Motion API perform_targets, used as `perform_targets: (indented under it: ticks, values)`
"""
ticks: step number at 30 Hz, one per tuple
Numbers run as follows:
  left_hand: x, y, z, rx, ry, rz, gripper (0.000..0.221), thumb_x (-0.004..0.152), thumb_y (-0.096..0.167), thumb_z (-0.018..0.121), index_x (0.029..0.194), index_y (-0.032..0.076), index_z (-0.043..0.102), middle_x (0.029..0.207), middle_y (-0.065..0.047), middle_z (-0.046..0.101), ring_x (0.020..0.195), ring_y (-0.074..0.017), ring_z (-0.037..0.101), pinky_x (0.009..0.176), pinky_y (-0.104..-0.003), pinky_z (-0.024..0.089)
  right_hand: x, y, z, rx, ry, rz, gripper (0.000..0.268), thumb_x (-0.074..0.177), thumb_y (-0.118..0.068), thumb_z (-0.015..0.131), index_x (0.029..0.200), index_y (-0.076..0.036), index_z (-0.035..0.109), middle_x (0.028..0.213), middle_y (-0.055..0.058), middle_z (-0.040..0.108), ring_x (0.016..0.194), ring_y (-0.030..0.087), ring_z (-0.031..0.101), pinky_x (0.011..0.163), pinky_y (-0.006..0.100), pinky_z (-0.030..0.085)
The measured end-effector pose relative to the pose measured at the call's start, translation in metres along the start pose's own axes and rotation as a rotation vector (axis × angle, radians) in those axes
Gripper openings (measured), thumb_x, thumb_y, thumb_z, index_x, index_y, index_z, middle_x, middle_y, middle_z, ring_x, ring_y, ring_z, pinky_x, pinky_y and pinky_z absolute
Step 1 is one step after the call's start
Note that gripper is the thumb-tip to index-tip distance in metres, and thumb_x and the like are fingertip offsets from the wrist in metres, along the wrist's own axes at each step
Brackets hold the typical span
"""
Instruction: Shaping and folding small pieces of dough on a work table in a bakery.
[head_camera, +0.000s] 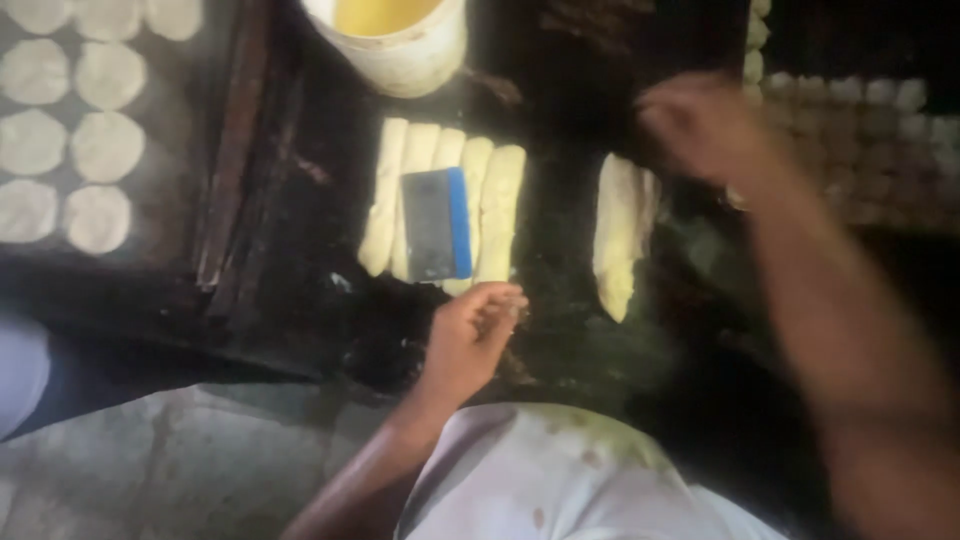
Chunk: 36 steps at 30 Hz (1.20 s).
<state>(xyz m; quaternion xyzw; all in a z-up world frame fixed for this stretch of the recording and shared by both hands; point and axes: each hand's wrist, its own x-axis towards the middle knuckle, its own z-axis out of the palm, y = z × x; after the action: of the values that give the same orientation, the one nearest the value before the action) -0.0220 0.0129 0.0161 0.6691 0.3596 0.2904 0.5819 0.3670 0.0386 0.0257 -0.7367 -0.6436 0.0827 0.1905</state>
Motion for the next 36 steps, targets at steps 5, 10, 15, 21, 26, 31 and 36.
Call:
perform_targets:
  ticks: [5, 10, 15, 21, 26, 31, 36]
  values:
    - [-0.021, 0.006, -0.004, -0.044, -0.016, 0.029, 0.019, 0.097, 0.002, 0.068, 0.116, 0.000, 0.070, 0.101, -0.008, 0.080, 0.084, -0.0087, 0.072, 0.071, -0.023, 0.057, 0.029, -0.073, 0.092, 0.154, -0.010, -0.200, 0.040, 0.105, -0.032, 0.061, 0.135, -0.005, 0.065, 0.138, 0.017, 0.064, 0.128, 0.038, 0.058, 0.108, 0.048, 0.046]
    - [-0.044, -0.010, -0.025, -0.012, 0.076, 0.094, 0.024, 0.093, 0.001, 0.070, 0.117, 0.001, 0.070, 0.100, -0.009, 0.079, 0.084, -0.0123, 0.072, 0.072, -0.025, 0.058, -0.001, -0.143, 0.110, 0.276, 0.050, 0.037, 0.044, 0.083, -0.025, 0.080, 0.123, -0.009, 0.069, 0.132, 0.014, 0.066, 0.121, 0.034, 0.063, 0.105, 0.042, 0.049]
    - [-0.053, 0.000, -0.036, 0.390, 0.233, 0.222, 0.043, 0.079, 0.003, 0.078, 0.120, 0.000, 0.067, 0.117, -0.017, 0.070, 0.103, -0.0310, 0.066, 0.084, -0.039, 0.055, -0.116, -0.213, 0.016, 0.620, -0.263, 0.044, 0.043, 0.084, -0.013, 0.076, 0.125, -0.007, 0.064, 0.128, 0.009, 0.068, 0.117, 0.024, 0.066, 0.100, 0.037, 0.053]
    - [-0.045, 0.003, -0.023, 0.510, -0.055, 0.559, 0.042, 0.081, 0.002, 0.073, 0.122, 0.009, 0.070, 0.130, -0.013, 0.066, 0.128, -0.0332, 0.059, 0.107, -0.046, 0.048, -0.206, -0.157, -0.016, 1.135, -0.174, -0.088, 0.041, 0.091, 0.001, 0.064, 0.132, 0.000, 0.064, 0.133, 0.014, 0.064, 0.125, 0.024, 0.062, 0.105, 0.038, 0.050]
    - [-0.035, 0.017, -0.016, 0.305, -0.469, -0.206, 0.044, 0.085, 0.012, 0.073, 0.129, 0.014, 0.069, 0.088, -0.022, 0.068, 0.080, -0.0330, 0.063, 0.071, -0.040, 0.053, -0.256, -0.111, 0.010, 1.203, -0.038, 0.245, 0.031, 0.089, -0.001, 0.066, 0.120, 0.001, 0.070, 0.125, 0.014, 0.070, 0.119, 0.024, 0.065, 0.102, 0.038, 0.052]
    - [-0.016, 0.046, -0.019, 0.512, -0.746, -0.234, 0.032, 0.092, 0.019, 0.071, 0.123, 0.008, 0.068, 0.076, -0.015, 0.075, 0.064, -0.0164, 0.071, 0.064, -0.030, 0.054, -0.301, -0.091, 0.020, 1.053, -0.046, 0.504, 0.022, 0.089, -0.013, 0.072, 0.108, -0.004, 0.074, 0.108, 0.009, 0.076, 0.099, 0.021, 0.069, 0.086, 0.036, 0.054]
    - [0.003, 0.005, -0.051, 0.278, -0.857, -0.468, 0.026, 0.093, 0.017, 0.070, 0.116, 0.004, 0.070, 0.087, -0.009, 0.077, 0.067, -0.0163, 0.070, 0.060, -0.032, 0.056, -0.341, -0.051, 0.045, 0.759, -0.034, 0.647, 0.021, 0.091, -0.022, 0.071, 0.107, -0.008, 0.075, 0.104, 0.007, 0.077, 0.097, 0.018, 0.071, 0.086, 0.036, 0.055]
